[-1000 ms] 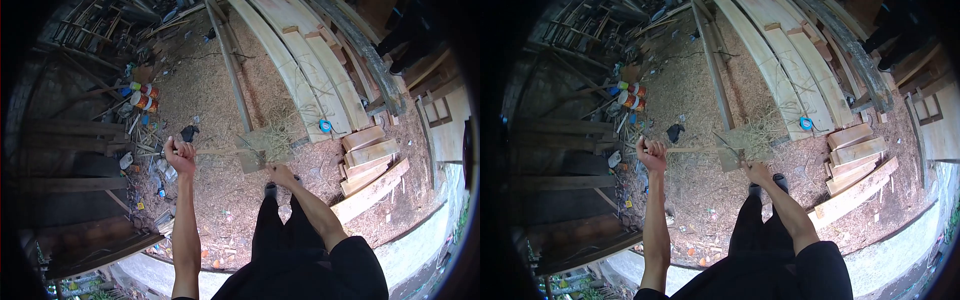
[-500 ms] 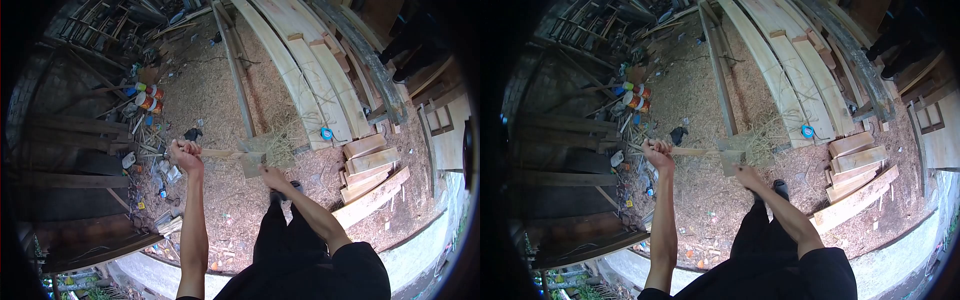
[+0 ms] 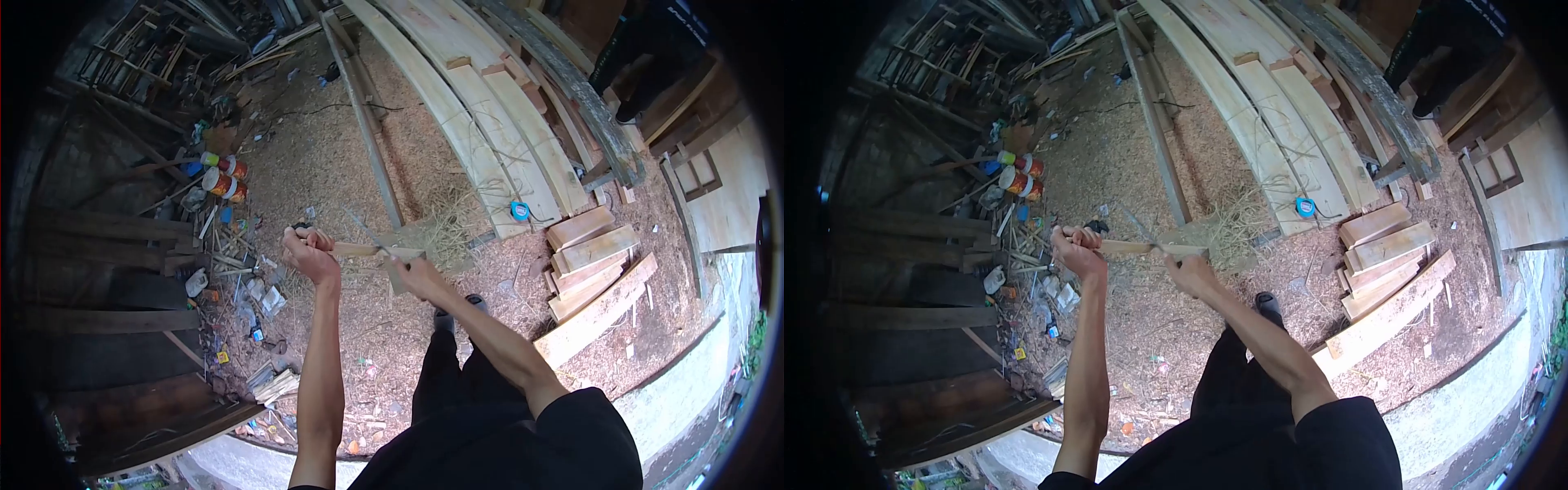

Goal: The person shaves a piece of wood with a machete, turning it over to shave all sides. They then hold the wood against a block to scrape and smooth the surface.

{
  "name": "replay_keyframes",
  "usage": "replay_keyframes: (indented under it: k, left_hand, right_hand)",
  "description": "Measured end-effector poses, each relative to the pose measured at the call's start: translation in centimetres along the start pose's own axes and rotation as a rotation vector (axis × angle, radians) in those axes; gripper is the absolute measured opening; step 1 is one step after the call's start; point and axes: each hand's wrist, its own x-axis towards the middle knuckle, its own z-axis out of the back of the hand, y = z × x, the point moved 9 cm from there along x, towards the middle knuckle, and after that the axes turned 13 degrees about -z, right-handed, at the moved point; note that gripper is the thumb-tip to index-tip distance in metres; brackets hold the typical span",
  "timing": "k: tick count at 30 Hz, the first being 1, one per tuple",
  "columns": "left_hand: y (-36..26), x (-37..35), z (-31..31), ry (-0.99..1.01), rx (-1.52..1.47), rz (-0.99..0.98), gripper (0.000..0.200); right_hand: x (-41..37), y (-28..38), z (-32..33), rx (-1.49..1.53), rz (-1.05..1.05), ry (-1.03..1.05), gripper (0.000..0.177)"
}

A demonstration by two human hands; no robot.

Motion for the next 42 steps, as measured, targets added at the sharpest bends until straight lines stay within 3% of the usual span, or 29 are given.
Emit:
replay_keyframes:
  k: [2, 5, 7, 11, 13, 14, 16, 20, 22, 26, 28, 30, 32, 33, 35, 36, 38, 39, 40, 42]
  left_hand:
    - [0.5, 0.3, -0.3, 0.000, -0.006, 0.009, 0.042]
    - [0.3, 0.1, 0.4, 0.033, -0.018, 0.028, 0.042]
    - [-0.3, 0.7, 0.4, 0.064, -0.044, 0.018, 0.042]
    - [-0.2, 0.7, 1.2, 0.062, -0.090, 0.052, 0.042]
    - [0.0, 1.1, 1.6, 0.079, -0.093, 0.055, 0.042]
    - [0.0, 1.1, 2.0, 0.088, -0.090, 0.056, 0.043]
    - [-0.4, 1.0, 2.7, 0.067, -0.084, 0.056, 0.043]
    - [-0.1, 1.8, 4.2, 0.043, -0.085, 0.051, 0.042]
    - [-0.2, 1.7, 2.8, 0.059, -0.077, 0.049, 0.039]
    - [-0.3, 1.5, 3.2, 0.048, -0.036, 0.055, 0.038]
    - [0.0, 1.8, 3.1, 0.089, -0.061, 0.075, 0.039]
    - [-0.1, 2.2, 2.7, 0.075, -0.048, 0.058, 0.039]
    - [-0.1, 1.8, 2.6, 0.046, -0.038, 0.055, 0.039]
    - [0.0, 2.0, 2.2, 0.038, -0.022, 0.059, 0.039]
    - [0.2, 2.6, 2.6, 0.018, 0.009, 0.055, 0.039]
    - [0.2, 2.8, 2.9, 0.033, -0.013, 0.051, 0.040]
    - [0.3, 3.0, 2.6, 0.060, -0.041, 0.044, 0.041]
    - [0.3, 3.0, 2.9, 0.030, -0.028, 0.042, 0.041]
    - [0.3, 3.1, 3.2, -0.002, -0.016, 0.042, 0.041]
    - [0.3, 3.1, 3.4, -0.005, -0.023, 0.054, 0.041]
  right_hand:
    - [-0.9, 0.6, 0.2, 0.030, 0.089, -0.057, 0.066]
    - [0.9, -4.4, -1.3, 0.157, 0.000, -0.014, 0.062]
    - [3.1, -7.7, -1.4, -0.005, -0.113, -0.054, 0.065]
    - [1.1, -5.5, -1.8, -0.010, -0.136, 0.079, 0.067]
    - [-0.6, -3.7, -1.2, 0.093, 0.072, -0.100, 0.066]
    - [0.2, -5.0, -1.7, 0.097, 0.071, -0.092, 0.066]
    - [3.8, -11.6, -3.2, 0.117, -0.233, -0.040, 0.063]
    - [4.2, -10.9, -3.4, -0.072, -0.200, -0.040, 0.062]
    - [0.1, -5.8, -1.5, -0.010, -0.070, -0.051, 0.061]
    - [2.5, -10.3, -3.1, 0.095, -0.036, -0.110, 0.065]
    - [6.6, -15.7, -3.2, -0.031, -0.280, -0.106, 0.068]
    - [5.9, -13.3, -1.8, -0.087, -0.232, -0.116, 0.071]
    - [3.1, -10.9, -1.9, 0.078, -0.299, 0.097, 0.070]
    - [3.1, -11.5, -2.4, 0.080, -0.301, 0.090, 0.070]
    - [2.6, -11.0, -2.6, 0.068, 0.028, -0.223, 0.071]
    - [3.7, -13.0, -3.5, 0.069, 0.024, -0.211, 0.071]
    - [6.7, -19.5, -5.1, 0.077, -0.346, -0.042, 0.069]
    - [6.2, -17.8, -3.4, -0.058, -0.267, -0.201, 0.069]
    - [6.1, -16.7, -3.0, -0.054, -0.266, -0.202, 0.069]
    - [5.3, -15.6, -3.4, 0.022, -0.304, -0.043, 0.068]
